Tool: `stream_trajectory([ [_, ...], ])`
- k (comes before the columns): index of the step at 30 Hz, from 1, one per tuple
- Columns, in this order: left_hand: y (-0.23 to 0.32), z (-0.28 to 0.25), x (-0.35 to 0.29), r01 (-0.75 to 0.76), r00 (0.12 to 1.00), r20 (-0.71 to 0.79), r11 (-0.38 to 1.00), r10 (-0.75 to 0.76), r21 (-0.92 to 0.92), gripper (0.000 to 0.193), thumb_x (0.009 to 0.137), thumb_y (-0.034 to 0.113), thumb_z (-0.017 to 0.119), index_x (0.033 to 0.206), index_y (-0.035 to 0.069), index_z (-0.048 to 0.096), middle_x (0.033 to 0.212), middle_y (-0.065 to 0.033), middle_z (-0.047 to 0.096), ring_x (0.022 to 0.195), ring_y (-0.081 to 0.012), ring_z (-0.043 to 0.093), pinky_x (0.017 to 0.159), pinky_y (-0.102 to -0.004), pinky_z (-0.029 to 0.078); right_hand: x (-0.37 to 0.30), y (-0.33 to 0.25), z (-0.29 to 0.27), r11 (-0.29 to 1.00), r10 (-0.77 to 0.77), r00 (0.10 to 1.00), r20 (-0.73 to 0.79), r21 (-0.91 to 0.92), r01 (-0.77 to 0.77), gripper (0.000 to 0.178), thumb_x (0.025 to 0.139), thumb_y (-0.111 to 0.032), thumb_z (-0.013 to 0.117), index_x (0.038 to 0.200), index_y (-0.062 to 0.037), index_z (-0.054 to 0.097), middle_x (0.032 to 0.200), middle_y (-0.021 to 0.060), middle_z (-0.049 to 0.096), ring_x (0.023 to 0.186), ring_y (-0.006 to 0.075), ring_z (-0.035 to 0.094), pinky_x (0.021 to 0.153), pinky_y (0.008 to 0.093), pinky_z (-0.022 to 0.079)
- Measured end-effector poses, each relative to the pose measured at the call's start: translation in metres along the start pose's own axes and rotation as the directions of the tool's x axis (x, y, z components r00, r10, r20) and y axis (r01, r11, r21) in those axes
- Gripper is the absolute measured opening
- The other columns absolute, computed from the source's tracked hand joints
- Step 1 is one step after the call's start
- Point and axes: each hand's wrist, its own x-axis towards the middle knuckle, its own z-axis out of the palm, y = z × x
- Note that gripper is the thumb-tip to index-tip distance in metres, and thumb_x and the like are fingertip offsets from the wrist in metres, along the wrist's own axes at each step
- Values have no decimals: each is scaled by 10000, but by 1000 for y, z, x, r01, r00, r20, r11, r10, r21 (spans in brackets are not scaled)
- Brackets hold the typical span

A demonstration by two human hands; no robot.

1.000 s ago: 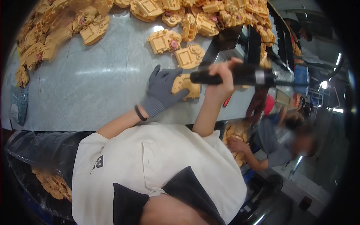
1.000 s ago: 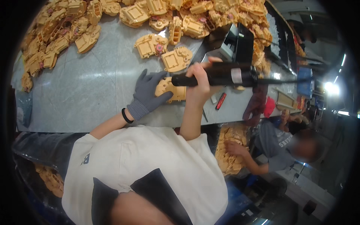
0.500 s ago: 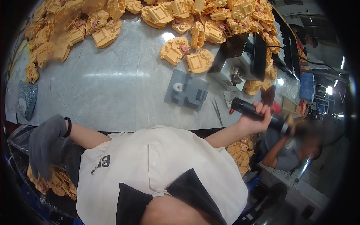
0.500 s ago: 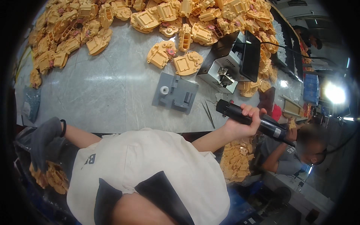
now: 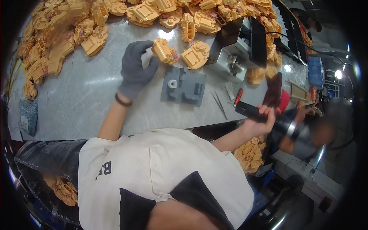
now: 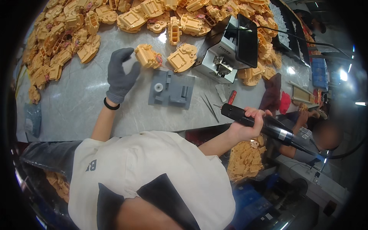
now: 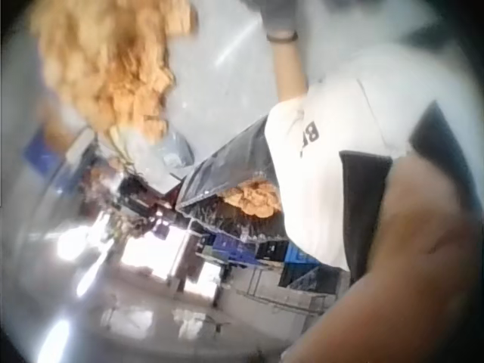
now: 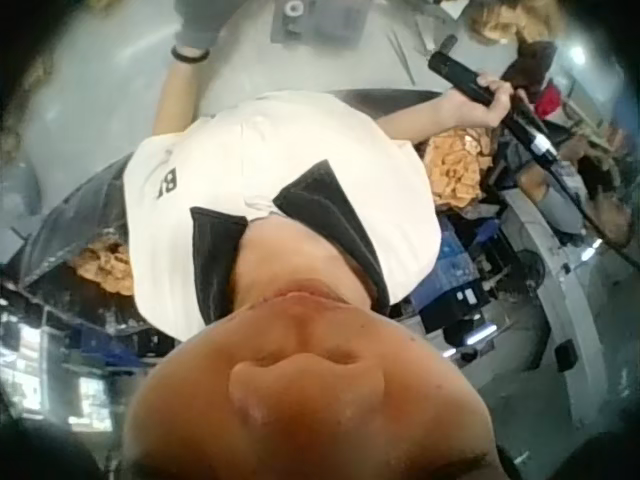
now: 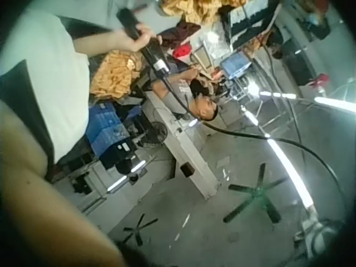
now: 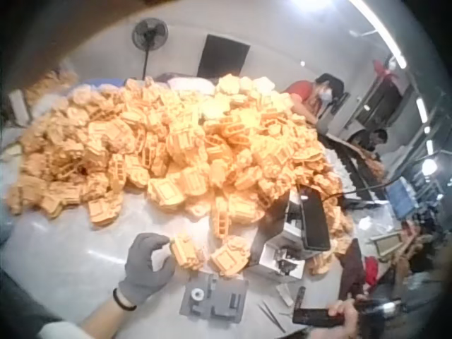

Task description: The person assembles plastic casings by placing them on a jig, driving screws into them with an electric screwdriver, and setting the assembled pieces aside.

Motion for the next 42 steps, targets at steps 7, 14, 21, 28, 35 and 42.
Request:
stream_trajectory([
  [7, -9, 11, 0, -212, 959, 252, 911, 126, 353, 609, 630, 229, 694, 1191, 112, 484, 1186, -167, 475, 1030, -349, 502, 912, -425, 411, -15, 16, 11, 993, 105, 994, 2, 62, -105, 242, 788, -33, 504, 1028, -63, 502, 658, 16, 420, 587, 135, 429, 664, 311, 375],
  [14, -20, 2, -5, -258, 966, 109, 880, 233, 400, 654, 591, 199, 753, 1180, 113, 481, 1107, -134, 502, 1038, -312, 480, 907, -410, 413, -16, 25, 7, 991, 137, 990, 47, -8, -136, 343, 774, -21, 506, 1101, -64, 414, 650, 12, 411, 580, 135, 427, 648, 305, 360],
  [21, 73, -2, -9, -492, 857, 202, 869, 474, 45, 782, 543, 76, 708, 1255, 36, 387, 1085, -142, 498, 1026, -324, 486, 908, -426, 416, -22, 27, -7, 990, 101, 993, -62, -88, -106, 352, 726, 27, 540, 1060, -5, 433, 671, 49, 493, 540, 163, 465, 621, 318, 406],
  [28, 90, -22, 0, -418, 903, -179, 895, 390, -155, 835, 527, 67, 698, 1274, -32, 339, 1138, -179, 438, 972, -269, 513, 864, -353, 423, -25, 28, -3, 992, 95, 995, -17, -76, -96, 342, 724, 30, 553, 1046, 6, 440, 663, 68, 491, 525, 160, 466, 610, 311, 405],
  [35, 121, -7, 15, -494, 710, 656, 845, 257, 204, 662, 540, 193, 667, 1170, 119, 478, 871, -67, 522, 817, -245, 525, 705, -356, 388, -27, 32, -3, 990, 115, 992, -43, -78, -118, 345, 733, 38, 557, 1055, 4, 441, 679, 71, 506, 531, 160, 469, 610, 305, 411],
  [42, 86, 64, -8, -572, 696, 657, 777, 288, 265, 704, 598, 382, 719, 1208, 138, 463, 1134, -130, 492, 997, -275, 502, 864, -391, 403, -29, 30, 9, 987, 161, 987, 26, -30, -160, 333, 742, 44, 553, 1054, -8, 451, 686, 69, 508, 543, 162, 476, 607, 300, 411],
])
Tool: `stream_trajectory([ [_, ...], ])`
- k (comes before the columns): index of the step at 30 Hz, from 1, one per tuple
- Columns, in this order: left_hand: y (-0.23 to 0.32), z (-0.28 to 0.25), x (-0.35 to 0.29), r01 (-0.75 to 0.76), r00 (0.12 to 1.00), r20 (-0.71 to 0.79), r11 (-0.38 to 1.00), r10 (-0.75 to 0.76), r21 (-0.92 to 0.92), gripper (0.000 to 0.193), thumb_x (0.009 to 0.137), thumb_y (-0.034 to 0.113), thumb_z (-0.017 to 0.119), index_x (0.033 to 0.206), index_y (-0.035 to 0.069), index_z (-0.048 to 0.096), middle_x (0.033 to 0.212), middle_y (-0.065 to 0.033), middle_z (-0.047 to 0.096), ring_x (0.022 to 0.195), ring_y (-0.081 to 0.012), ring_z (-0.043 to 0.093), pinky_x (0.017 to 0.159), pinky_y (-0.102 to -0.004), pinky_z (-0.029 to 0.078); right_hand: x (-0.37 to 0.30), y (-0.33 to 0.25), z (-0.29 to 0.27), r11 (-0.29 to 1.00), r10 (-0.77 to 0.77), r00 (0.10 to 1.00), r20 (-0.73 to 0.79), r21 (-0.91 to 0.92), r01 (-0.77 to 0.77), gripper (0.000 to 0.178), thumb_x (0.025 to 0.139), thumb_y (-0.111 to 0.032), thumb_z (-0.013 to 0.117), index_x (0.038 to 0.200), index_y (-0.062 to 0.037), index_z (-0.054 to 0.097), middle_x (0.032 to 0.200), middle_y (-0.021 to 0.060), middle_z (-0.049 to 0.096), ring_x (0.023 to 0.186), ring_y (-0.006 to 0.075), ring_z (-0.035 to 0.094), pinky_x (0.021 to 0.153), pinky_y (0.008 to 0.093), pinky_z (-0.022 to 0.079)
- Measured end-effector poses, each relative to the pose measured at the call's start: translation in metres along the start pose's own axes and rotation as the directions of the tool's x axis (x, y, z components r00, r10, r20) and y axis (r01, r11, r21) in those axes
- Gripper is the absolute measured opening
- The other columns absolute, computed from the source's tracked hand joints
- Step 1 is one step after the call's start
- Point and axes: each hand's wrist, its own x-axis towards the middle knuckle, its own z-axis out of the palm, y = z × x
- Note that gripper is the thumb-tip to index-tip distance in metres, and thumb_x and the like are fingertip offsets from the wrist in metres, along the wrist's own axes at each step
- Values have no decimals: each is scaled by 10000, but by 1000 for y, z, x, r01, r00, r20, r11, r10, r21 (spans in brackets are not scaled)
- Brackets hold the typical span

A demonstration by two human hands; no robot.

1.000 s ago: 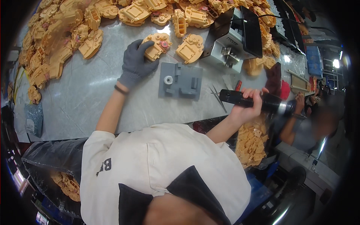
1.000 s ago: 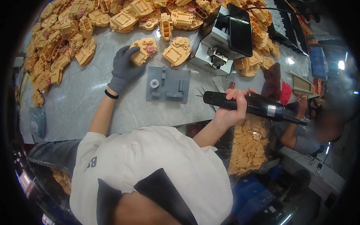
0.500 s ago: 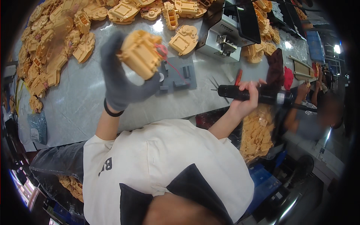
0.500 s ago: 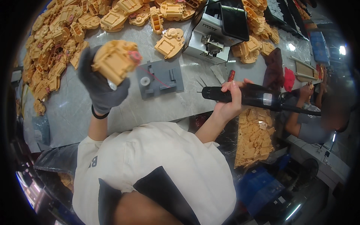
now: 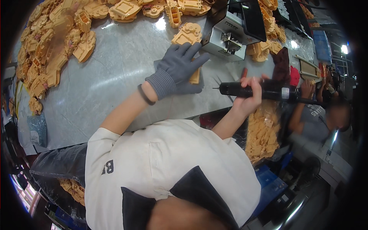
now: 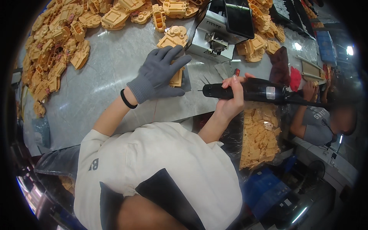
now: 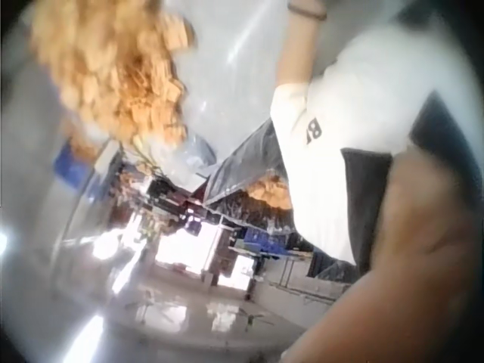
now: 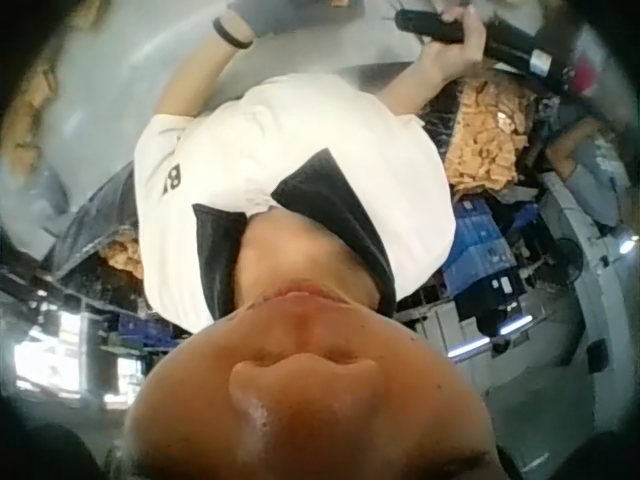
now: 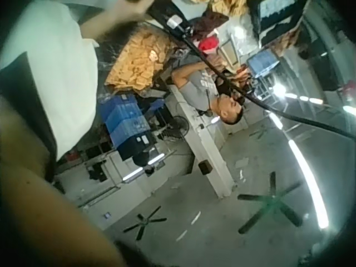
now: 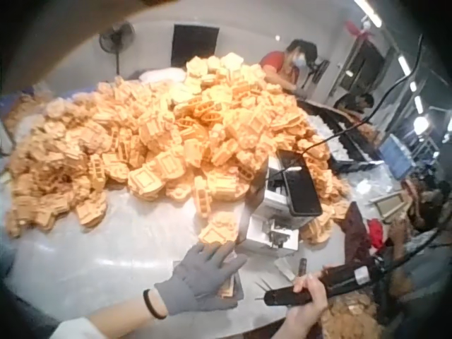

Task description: The person assembles plastic casings by placing them on a jig, driving screws into them with an electric screwdriver, and setting the assembled pieces aside.

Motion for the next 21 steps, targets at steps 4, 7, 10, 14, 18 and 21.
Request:
stream_trajectory([
  [4, -2, -26, -12, -29, 992, -123, 996, 19, -79, 836, 564, 451, 744, 1277, 152, 424, 1236, -168, 422, 1129, -324, 427, 972, -454, 332, 3, -2, -20, 997, -47, 997, -55, -64, 43, 334, 733, 40, 555, 1046, 1, 445, 669, 75, 499, 527, 161, 472, 600, 299, 412],
  [7, -6, 2, -28, 20, 1000, -6, 1000, -20, 17, 817, 586, 403, 754, 1292, 167, 415, 1239, -170, 417, 1148, -330, 416, 980, -456, 330, 8, 2, -12, 994, -72, 995, -73, -84, 66, 342, 729, 45, 550, 1050, 8, 440, 670, 74, 495, 513, 158, 467, 594, 302, 414],
  [10, -5, 13, -33, 121, 992, 30, 993, -121, -2, 735, 643, 307, 735, 1290, 162, 419, 1244, -170, 405, 1132, -331, 431, 931, -406, 388, 16, -3, -3, 986, -115, 993, 6, -122, 115, 333, 751, 6, 531, 1074, -26, 454, 689, 54, 474, 565, 165, 463, 608, 302, 405],
  [14, 9, 19, -52, 156, 972, -157, 980, -175, -124, 732, 635, 272, 737, 1285, 151, 422, 1233, -172, 414, 1119, -336, 438, 898, -403, 408, 20, -12, 14, 971, -191, 980, 63, -132, 198, 335, 742, 24, 524, 1067, -23, 463, 712, 57, 483, 558, 163, 468, 588, 303, 408],
  [18, 10, 14, -57, 269, 955, -109, 960, -277, -82, 736, 624, 235, 737, 1284, 141, 425, 1230, -169, 423, 1105, -339, 441, 873, -410, 417, 22, -9, 15, 963, -199, 976, 92, -168, 212, 349, 732, 34, 534, 1070, -17, 464, 717, 62, 493, 543, 162, 472, 575, 304, 421],
  [21, 5, 13, -62, 250, 956, -146, 967, -255, -53, 738, 617, 242, 742, 1280, 146, 431, 1231, -163, 429, 1082, -334, 455, 873, -417, 412, 22, -6, 19, 967, -186, 977, 104, -158, 201, 356, 726, 34, 544, 1070, -13, 465, 713, 62, 493, 543, 163, 478, 569, 302, 428],
])
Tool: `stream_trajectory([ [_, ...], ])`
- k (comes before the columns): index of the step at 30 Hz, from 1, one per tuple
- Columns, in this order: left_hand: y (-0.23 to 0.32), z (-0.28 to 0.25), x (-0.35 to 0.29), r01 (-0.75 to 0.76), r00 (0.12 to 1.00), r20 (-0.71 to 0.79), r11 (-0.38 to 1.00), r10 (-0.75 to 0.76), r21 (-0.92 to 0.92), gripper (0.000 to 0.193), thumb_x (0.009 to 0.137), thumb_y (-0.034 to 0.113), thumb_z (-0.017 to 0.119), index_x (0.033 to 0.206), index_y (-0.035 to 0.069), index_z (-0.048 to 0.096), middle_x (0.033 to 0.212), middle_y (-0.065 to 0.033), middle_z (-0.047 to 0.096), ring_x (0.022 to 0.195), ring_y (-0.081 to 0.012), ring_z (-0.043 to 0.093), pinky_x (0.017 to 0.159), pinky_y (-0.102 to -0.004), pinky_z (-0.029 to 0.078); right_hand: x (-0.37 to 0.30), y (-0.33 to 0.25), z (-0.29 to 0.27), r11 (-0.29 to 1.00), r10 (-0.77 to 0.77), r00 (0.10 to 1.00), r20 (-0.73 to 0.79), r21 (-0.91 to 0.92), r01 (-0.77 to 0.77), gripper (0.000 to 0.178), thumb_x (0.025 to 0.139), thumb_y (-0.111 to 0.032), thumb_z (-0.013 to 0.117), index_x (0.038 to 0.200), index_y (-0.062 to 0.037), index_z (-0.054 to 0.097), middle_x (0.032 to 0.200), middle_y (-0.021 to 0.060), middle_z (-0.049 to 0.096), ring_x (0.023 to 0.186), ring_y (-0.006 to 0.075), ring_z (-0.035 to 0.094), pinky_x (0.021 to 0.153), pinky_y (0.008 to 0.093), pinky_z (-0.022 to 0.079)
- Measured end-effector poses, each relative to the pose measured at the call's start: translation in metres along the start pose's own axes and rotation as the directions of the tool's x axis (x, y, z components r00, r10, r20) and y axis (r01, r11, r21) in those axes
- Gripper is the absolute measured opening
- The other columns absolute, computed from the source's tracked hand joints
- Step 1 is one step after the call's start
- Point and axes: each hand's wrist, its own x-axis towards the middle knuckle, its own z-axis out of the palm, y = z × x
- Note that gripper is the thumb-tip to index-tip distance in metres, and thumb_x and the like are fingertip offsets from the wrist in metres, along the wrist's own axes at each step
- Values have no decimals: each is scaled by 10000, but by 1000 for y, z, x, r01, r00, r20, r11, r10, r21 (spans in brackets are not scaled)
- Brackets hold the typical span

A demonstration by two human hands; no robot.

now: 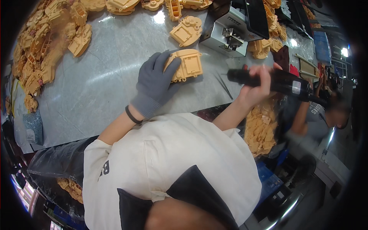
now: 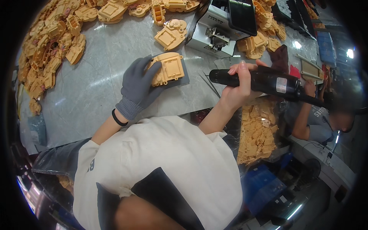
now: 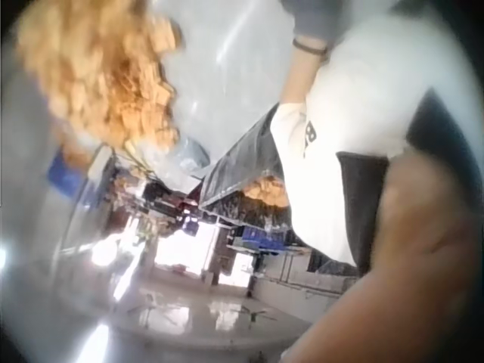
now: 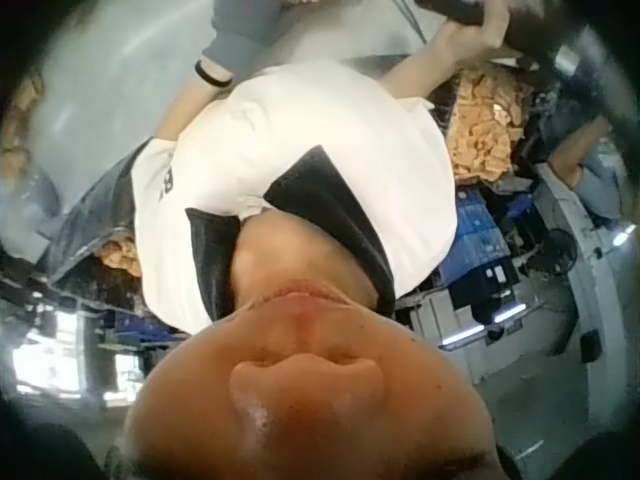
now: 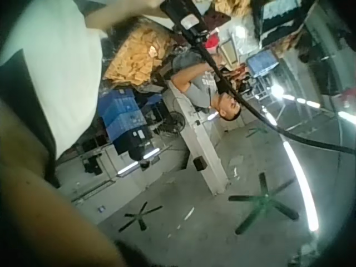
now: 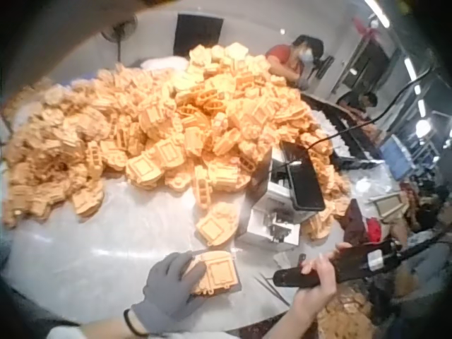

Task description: The person assembles plastic casings by placing them on a jig, driving screws into them with an electric screwdriver, and setting the assembled pieces aside.

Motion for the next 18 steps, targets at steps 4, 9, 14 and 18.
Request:
stream_trajectory([
  [4, 8, -12, 26, -88, 993, -75, 996, 86, -24, 727, 609, 259, 749, 1265, 170, 448, 1209, -147, 444, 1059, -317, 466, 881, -432, 398, 2, -6, 1, 999, -27, 999, -25, 20, 27, 357, 720, 40, 548, 1065, -7, 465, 713, 63, 492, 547, 164, 486, 566, 294, 426],
  [9, 5, -11, 34, -118, 970, 214, 993, 114, 8, 729, 612, 306, 750, 1269, 212, 449, 1190, -140, 453, 1074, -304, 452, 894, -443, 381, 4, -5, 4, 998, -60, 998, -14, 15, 61, 347, 722, 56, 544, 1054, -6, 467, 697, 67, 489, 526, 165, 485, 550, 300, 437],
  [14, -4, -5, 26, -129, 983, 143, 989, 118, 66, 735, 609, 352, 749, 1271, 234, 452, 1221, -145, 446, 1092, -309, 453, 939, -444, 358, 17, -8, 12, 993, -108, 990, -90, 38, 112, 355, 705, 92, 565, 1034, 29, 447, 657, 84, 502, 494, 150, 469, 512, 283, 437],
  [18, -8, -2, 29, -160, 972, 186, 985, 145, 67, 770, 620, 371, 752, 1297, 211, 421, 1304, -150, 391, 1158, -335, 403, 1009, -482, 300, 45, 0, 27, 969, -202, 979, -34, 136, 205, 345, 708, 100, 565, 1025, 32, 448, 661, 85, 512, 468, 150, 477, 488, 276, 448],
])
